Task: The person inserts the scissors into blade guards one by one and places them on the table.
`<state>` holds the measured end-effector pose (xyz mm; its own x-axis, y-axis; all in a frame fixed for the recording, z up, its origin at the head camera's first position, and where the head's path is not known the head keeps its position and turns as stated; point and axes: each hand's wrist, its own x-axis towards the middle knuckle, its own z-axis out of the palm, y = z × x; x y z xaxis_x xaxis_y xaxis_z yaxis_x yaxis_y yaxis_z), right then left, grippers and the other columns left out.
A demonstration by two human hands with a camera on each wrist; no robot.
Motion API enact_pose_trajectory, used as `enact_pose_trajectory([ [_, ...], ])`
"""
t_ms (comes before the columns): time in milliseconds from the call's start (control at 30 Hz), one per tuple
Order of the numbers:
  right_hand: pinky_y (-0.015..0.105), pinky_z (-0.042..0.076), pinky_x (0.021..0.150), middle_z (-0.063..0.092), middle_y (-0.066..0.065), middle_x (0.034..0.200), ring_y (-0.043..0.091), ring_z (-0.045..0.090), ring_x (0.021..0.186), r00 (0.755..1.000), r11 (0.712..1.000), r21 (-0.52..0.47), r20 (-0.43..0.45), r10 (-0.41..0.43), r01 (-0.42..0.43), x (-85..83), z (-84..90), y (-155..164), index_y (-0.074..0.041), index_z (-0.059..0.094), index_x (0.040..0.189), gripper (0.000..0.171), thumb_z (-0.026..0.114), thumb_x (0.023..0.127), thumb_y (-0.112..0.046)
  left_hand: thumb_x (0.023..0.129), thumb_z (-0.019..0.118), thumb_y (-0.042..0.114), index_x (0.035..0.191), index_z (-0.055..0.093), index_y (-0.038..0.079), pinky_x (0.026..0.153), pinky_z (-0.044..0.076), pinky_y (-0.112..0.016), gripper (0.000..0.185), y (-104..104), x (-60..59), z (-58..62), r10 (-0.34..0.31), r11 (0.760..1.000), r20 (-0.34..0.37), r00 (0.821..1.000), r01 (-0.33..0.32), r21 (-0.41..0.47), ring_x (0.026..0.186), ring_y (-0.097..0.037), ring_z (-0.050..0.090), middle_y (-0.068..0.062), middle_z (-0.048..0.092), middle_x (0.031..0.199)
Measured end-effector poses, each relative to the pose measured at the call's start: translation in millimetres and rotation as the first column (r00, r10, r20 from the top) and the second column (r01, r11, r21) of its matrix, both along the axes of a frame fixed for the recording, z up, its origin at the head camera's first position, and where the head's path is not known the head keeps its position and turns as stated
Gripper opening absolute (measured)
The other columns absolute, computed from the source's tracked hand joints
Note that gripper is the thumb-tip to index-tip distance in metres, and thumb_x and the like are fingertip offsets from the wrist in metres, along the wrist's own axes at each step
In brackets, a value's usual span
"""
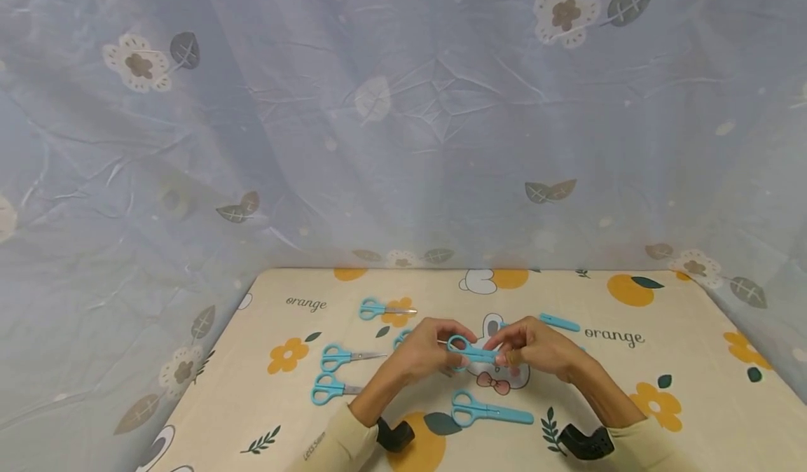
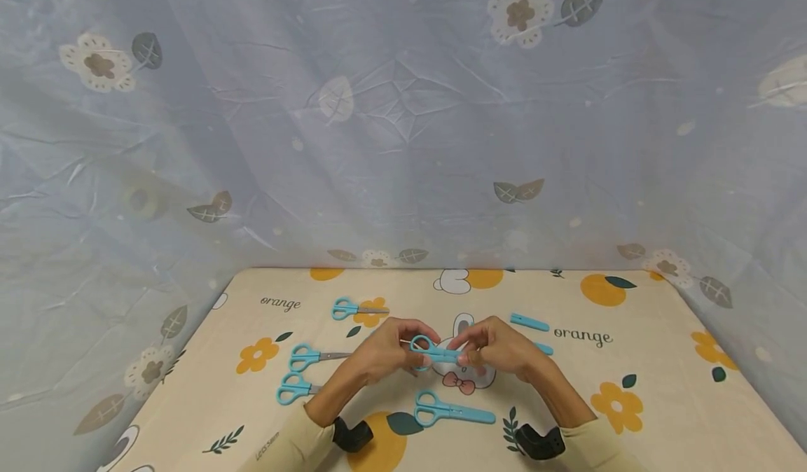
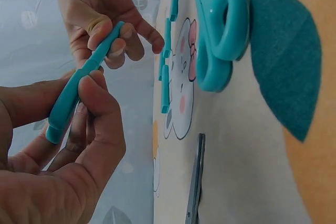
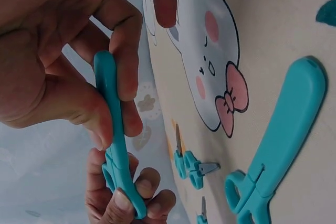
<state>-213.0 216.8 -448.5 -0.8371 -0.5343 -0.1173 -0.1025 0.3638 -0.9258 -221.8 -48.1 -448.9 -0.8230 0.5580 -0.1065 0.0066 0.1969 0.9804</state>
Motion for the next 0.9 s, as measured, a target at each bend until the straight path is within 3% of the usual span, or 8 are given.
enact_pose_trajectory([
  [133,0.032,0.051,0.069,0.066,0.004,0.068,0.021,0.066,0.07,1.0,1.0,-0.003,0.014,0.024,-0.024,2.2,-1.8,0.7,0.006,0.077,0.121,0.026,0.073,0.099,-0.008,0.09,0.073,-0.015,0.12,0.075,-0.004,0.073,0.07,-0.044,0.032,0.1,0.2,-1.8,0.0,1.0,0.054,0.999,0.0,0.002,0.071,-0.014,0.067,-0.004,0.061,0.092],
  [367,0.027,0.049,0.065,0.066,0.0,0.079,0.012,0.058,0.078,1.0,1.0,0.018,0.016,0.025,-0.026,0.3,-5.6,5.8,0.004,0.077,0.121,0.028,0.075,0.1,-0.014,0.09,0.073,-0.014,0.123,0.074,-0.003,0.074,0.07,-0.042,0.034,1.8,-0.9,-3.7,0.002,1.0,0.085,0.996,-0.002,0.005,0.074,-0.014,0.067,-0.004,0.061,0.093],
  [700,0.03,0.059,0.073,0.072,0.012,0.086,0.023,0.07,0.086,0.999,1.0,0.025,0.054,0.003,-0.004,1.1,-7.8,11.0,0.004,0.076,0.124,0.03,0.074,0.101,-0.016,0.092,0.073,-0.01,0.13,0.071,-0.004,0.071,0.069,-0.037,0.038,4.2,-4.7,-8.4,-0.004,1.0,0.092,0.996,0.004,-0.005,0.072,-0.015,0.07,-0.005,0.064,0.096],
  [900,0.026,0.05,0.065,0.065,0.001,0.078,0.014,0.059,0.076,0.997,0.998,0.049,0.07,-0.032,0.029,4.7,-7.5,14.4,0.003,0.076,0.124,0.03,0.074,0.101,-0.016,0.092,0.073,-0.011,0.129,0.071,-0.004,0.075,0.07,-0.041,0.038,4.6,-5.0,-10.1,0.01,1.0,0.092,0.996,-0.009,-0.022,0.075,-0.016,0.071,-0.012,0.067,0.1],
])
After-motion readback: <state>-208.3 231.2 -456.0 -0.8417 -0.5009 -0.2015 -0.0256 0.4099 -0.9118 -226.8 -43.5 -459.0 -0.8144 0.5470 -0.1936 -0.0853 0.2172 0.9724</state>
